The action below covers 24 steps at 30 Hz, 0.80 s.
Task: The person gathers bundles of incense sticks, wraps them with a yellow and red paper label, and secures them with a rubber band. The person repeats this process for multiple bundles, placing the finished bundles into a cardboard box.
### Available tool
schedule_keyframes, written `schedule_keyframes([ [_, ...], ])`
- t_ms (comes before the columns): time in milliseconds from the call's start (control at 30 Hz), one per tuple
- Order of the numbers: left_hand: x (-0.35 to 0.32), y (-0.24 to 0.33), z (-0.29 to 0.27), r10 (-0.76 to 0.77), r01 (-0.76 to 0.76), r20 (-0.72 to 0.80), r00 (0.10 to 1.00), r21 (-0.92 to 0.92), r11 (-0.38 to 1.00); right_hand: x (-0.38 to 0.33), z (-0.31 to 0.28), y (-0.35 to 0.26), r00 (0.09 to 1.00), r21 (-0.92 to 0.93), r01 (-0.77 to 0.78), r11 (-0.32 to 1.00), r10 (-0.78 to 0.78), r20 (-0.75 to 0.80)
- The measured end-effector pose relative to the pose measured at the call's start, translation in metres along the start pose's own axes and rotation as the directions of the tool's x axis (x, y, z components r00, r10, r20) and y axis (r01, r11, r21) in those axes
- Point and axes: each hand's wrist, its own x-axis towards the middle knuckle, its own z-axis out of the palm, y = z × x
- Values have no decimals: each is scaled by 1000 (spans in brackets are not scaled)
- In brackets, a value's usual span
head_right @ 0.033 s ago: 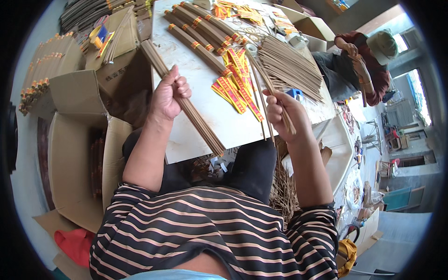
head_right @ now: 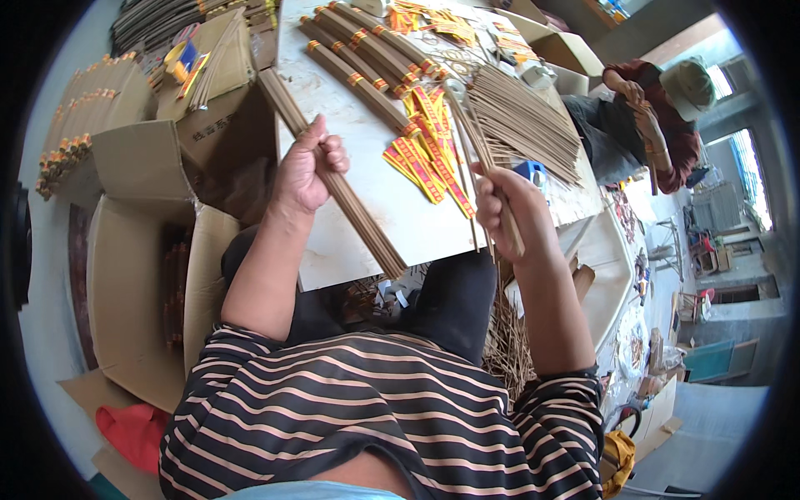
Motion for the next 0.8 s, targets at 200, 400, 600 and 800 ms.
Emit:
schedule_keyframes([
  [200,0,0,1,-115,124,104,988,-88,988,-25,41,54,950,-808,314,499,-154,273],
  [400,-5,1,3,-57,61,77,995,-52,997,-16,58,79,884,-845,453,283,-265,385],
  [600,-10,2,5,52,-50,155,987,-15,999,-6,58,93,746,-803,596,18,-383,545],
  [800,-16,6,10,133,-151,196,971,78,985,2,57,110,707,-808,560,-182,-403,581],
])
